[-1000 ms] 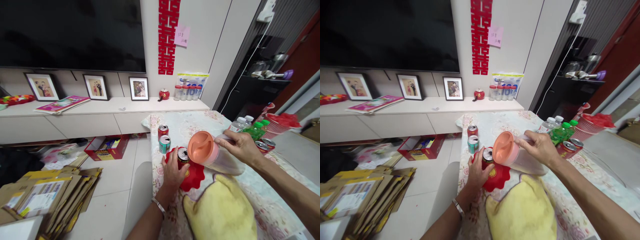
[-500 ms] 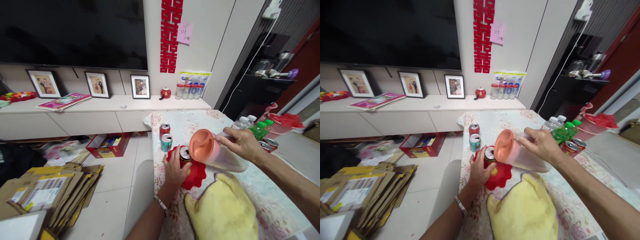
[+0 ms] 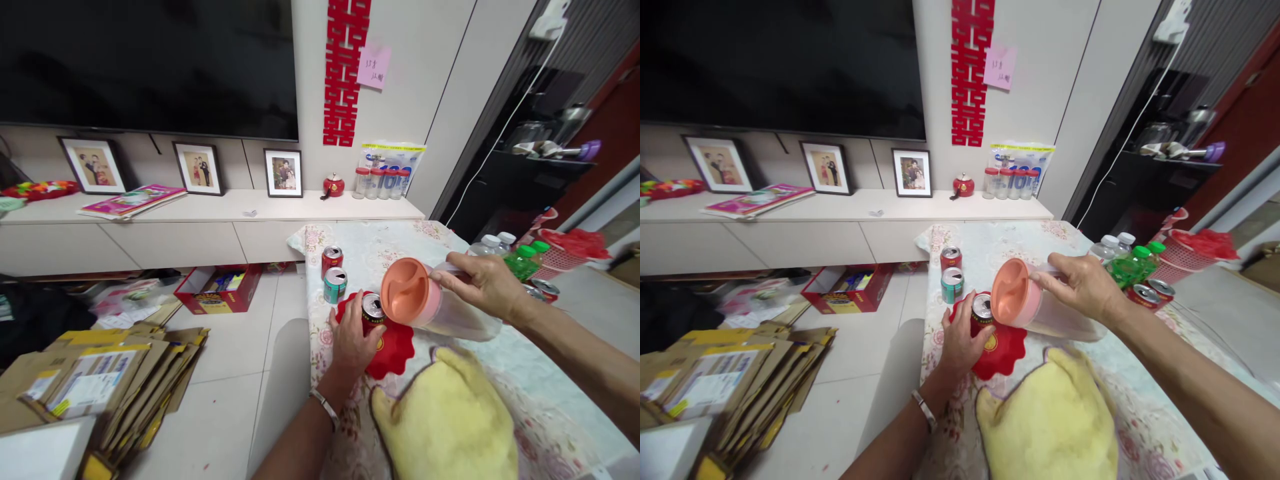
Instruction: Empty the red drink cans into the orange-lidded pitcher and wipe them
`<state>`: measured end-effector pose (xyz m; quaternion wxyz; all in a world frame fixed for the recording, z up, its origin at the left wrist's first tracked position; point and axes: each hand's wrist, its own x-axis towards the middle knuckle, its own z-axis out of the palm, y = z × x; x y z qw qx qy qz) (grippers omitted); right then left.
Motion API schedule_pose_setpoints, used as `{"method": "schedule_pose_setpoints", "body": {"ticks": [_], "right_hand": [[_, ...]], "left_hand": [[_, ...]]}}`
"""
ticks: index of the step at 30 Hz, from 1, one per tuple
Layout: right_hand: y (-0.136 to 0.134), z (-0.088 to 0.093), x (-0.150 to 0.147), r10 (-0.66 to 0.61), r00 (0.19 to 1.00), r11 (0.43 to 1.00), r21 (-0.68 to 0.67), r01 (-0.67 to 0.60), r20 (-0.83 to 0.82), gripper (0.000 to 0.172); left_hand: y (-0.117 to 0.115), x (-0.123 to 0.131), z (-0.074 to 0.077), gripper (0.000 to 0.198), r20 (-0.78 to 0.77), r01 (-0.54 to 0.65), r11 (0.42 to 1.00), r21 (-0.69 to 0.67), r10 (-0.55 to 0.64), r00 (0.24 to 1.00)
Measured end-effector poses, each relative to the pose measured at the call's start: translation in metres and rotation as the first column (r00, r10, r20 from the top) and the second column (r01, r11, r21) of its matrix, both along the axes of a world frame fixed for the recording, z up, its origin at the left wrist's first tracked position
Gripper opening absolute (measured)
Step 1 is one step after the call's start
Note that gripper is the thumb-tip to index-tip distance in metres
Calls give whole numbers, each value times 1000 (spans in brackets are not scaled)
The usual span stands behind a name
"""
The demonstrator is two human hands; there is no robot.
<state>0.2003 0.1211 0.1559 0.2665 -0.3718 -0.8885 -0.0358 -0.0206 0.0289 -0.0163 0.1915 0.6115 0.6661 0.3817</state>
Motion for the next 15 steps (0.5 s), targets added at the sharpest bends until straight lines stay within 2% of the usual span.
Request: {"method": "schedule_pose_setpoints", "body": {"ticks": [15], "right_hand": [[4, 3, -1, 10, 999, 1000, -5, -10, 34, 54]], "left_hand": [[-1, 0, 1, 74, 2, 13, 1000, -9, -13, 1000]]}}
